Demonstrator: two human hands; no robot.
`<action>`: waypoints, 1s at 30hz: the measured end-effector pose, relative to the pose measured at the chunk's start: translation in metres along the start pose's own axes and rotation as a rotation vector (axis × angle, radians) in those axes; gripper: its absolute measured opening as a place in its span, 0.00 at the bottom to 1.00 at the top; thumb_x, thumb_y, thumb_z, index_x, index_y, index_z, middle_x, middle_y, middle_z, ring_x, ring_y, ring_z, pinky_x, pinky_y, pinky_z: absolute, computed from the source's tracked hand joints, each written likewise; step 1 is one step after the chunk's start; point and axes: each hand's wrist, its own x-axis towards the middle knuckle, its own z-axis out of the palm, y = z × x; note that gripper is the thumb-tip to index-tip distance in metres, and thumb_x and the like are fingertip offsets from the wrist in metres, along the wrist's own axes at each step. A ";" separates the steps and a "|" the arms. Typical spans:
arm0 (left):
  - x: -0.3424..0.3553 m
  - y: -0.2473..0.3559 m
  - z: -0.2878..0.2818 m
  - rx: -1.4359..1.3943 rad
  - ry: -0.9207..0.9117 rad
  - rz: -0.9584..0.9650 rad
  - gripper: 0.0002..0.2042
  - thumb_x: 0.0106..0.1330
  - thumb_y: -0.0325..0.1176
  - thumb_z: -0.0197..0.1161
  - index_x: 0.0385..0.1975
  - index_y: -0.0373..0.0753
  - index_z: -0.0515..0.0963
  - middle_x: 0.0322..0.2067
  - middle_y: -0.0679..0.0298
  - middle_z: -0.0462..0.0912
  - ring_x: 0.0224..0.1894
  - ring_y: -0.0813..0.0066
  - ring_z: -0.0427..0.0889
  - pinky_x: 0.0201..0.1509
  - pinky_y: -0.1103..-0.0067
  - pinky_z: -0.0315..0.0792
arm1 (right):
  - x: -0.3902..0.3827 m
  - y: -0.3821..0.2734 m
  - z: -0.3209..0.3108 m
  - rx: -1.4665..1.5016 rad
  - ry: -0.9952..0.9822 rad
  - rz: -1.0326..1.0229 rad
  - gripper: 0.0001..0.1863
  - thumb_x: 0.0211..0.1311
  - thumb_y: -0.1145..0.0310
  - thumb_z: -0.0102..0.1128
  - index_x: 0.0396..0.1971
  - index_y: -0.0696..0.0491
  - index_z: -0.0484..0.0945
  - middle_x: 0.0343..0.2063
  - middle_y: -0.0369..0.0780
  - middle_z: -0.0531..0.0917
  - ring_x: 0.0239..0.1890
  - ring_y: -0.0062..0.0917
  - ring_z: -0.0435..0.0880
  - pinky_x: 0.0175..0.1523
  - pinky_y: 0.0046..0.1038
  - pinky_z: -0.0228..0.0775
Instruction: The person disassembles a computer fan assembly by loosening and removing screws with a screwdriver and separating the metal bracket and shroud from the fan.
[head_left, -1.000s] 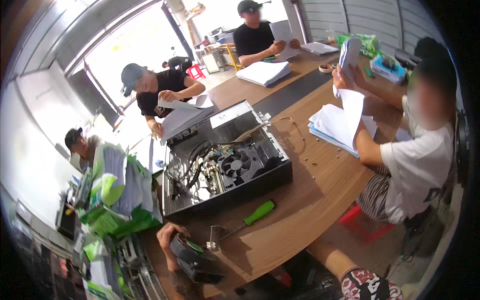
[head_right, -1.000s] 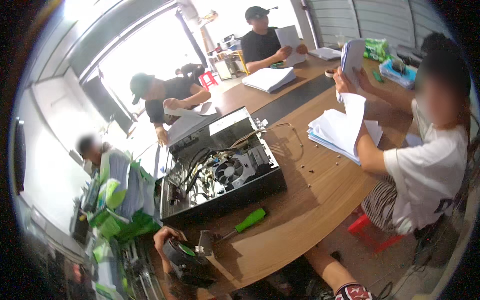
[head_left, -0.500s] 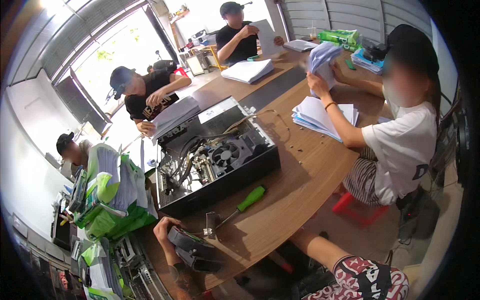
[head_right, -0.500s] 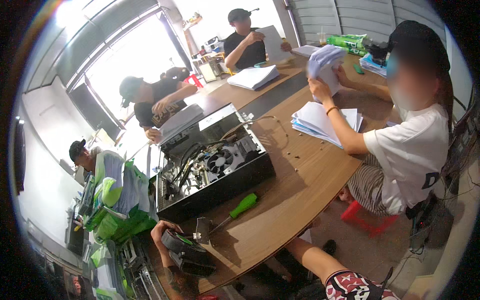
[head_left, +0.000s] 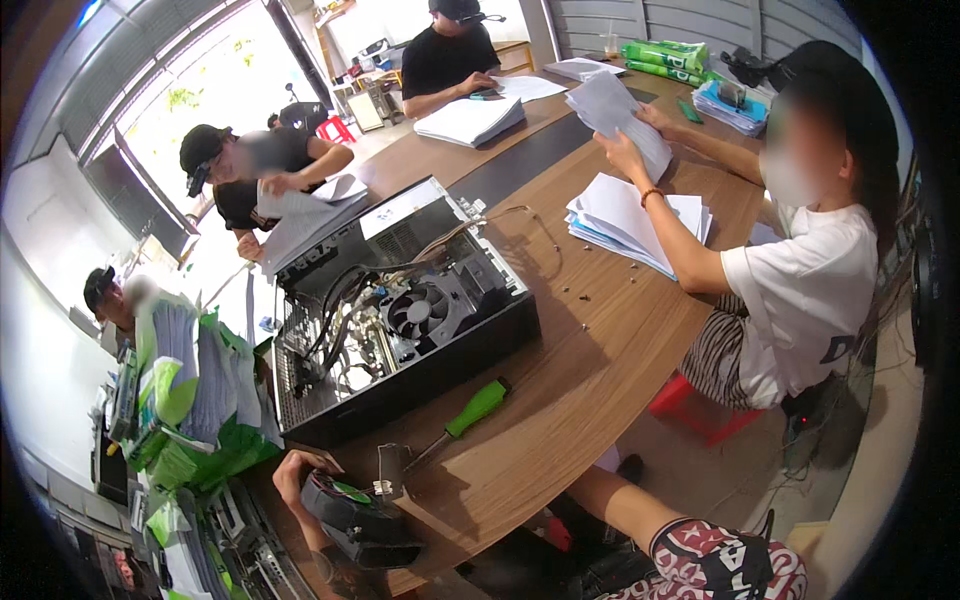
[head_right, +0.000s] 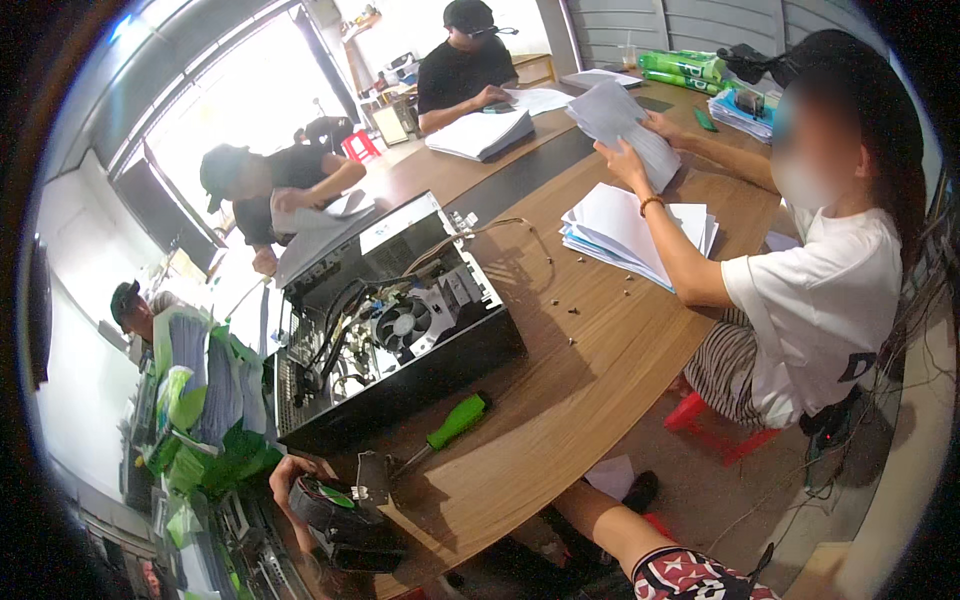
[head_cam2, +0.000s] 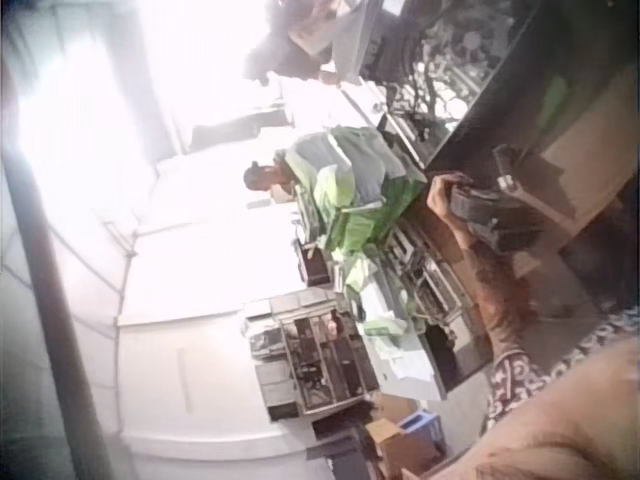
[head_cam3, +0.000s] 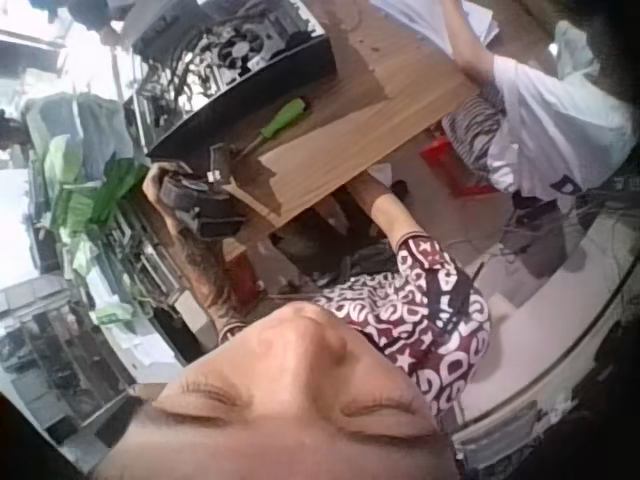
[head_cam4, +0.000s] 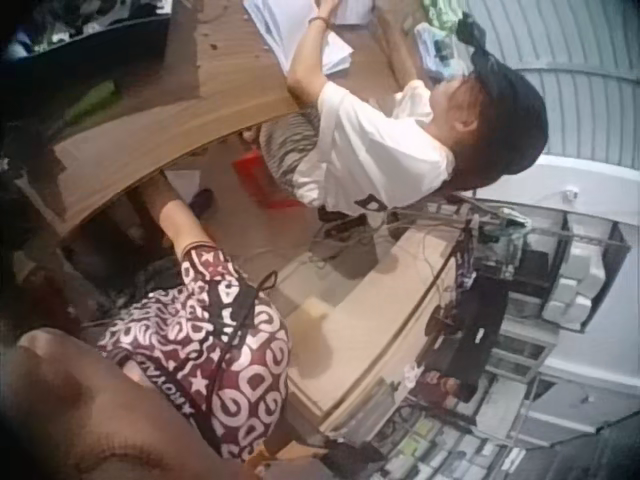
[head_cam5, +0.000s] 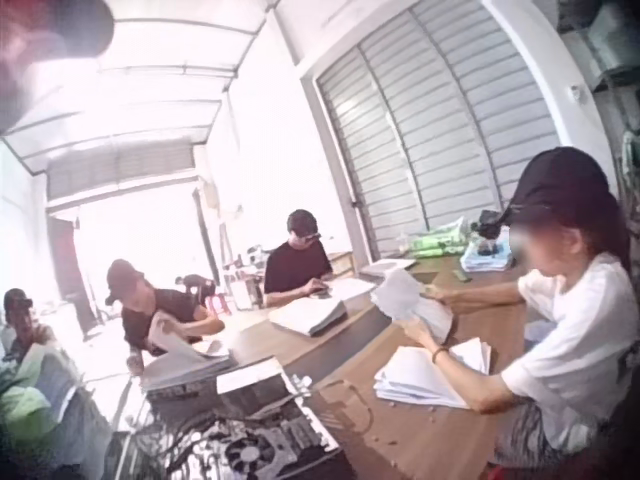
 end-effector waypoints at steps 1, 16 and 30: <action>0.001 0.000 0.003 -0.027 -0.010 -0.007 0.19 0.71 0.38 0.45 0.25 0.29 0.74 0.23 0.52 0.79 0.24 0.66 0.80 0.29 0.72 0.75 | 0.001 0.002 -0.004 0.000 0.004 0.001 0.11 0.60 0.63 0.63 0.30 0.57 0.82 0.22 0.38 0.83 0.27 0.18 0.80 0.31 0.22 0.71; 0.002 0.002 0.019 -0.093 -0.007 0.044 0.20 0.69 0.40 0.45 0.20 0.29 0.71 0.19 0.52 0.75 0.22 0.66 0.74 0.29 0.75 0.69 | -0.002 0.021 -0.034 0.044 0.039 0.014 0.11 0.60 0.64 0.63 0.30 0.58 0.81 0.22 0.38 0.83 0.27 0.18 0.80 0.31 0.22 0.70; 0.009 -0.014 0.038 -0.242 -0.059 -0.114 0.33 0.73 0.54 0.30 0.18 0.32 0.72 0.18 0.54 0.74 0.22 0.64 0.73 0.32 0.73 0.68 | -0.011 0.026 -0.052 0.091 0.093 0.054 0.10 0.60 0.65 0.62 0.29 0.58 0.81 0.22 0.38 0.83 0.27 0.18 0.80 0.31 0.22 0.70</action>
